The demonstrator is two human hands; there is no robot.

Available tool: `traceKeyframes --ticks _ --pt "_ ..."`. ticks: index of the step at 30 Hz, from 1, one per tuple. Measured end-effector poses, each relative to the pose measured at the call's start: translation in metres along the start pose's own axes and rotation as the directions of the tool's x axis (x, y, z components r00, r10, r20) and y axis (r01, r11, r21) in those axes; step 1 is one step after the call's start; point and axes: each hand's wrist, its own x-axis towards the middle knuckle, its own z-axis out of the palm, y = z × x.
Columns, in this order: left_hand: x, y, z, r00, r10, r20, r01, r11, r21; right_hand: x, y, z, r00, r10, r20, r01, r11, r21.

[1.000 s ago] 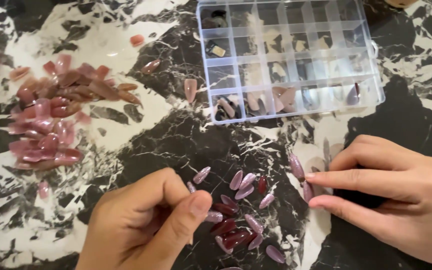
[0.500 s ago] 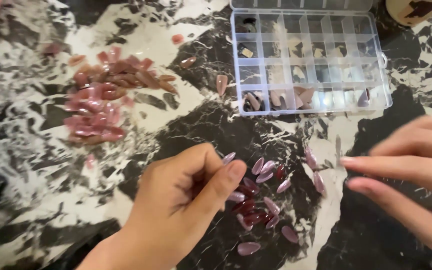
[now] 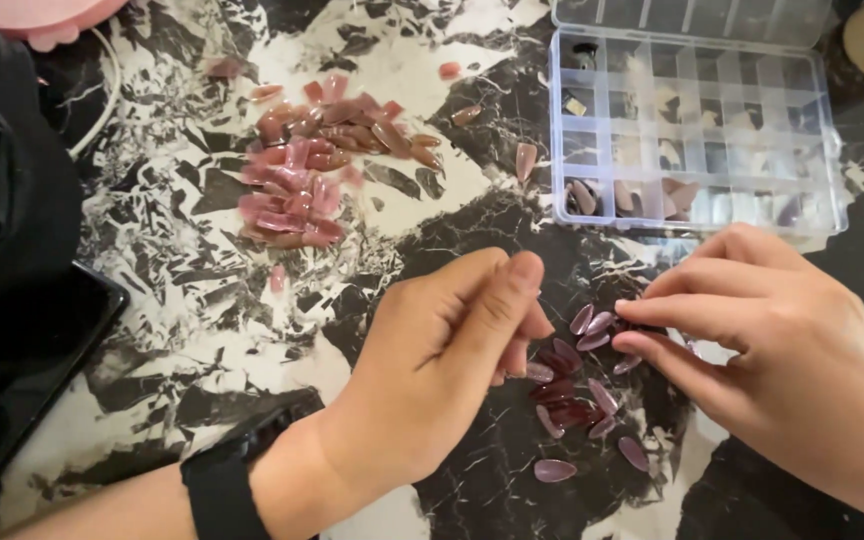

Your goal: Sorting artificial nails from a pile into a compartmentalized storage box

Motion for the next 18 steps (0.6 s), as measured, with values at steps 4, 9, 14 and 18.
traceKeyframes --ticks 4,9,14,18 --pt "0.0025 -0.0058 0.0048 0.995 -0.050 -0.082 0.039 0.991 -0.132 0.0026 0.0008 0.0002 1.000 -0.005 -0.015 0.006 1.000 0.029" --pt "0.0030 -0.0053 0.0044 0.991 -0.115 -0.067 0.103 0.981 -0.167 0.0046 -0.0018 -0.0016 0.999 0.013 -0.039 -0.008 0.992 0.129" --pt "0.0039 -0.0059 0.0041 0.984 -0.166 -0.067 0.139 0.947 -0.290 0.0045 0.0035 -0.0006 0.998 -0.019 0.060 0.009 0.986 0.165" --pt "0.0036 -0.0053 0.0012 0.990 -0.126 -0.067 0.101 0.950 -0.296 0.0040 -0.0051 -0.0060 0.994 -0.111 -0.023 0.113 0.989 0.095"
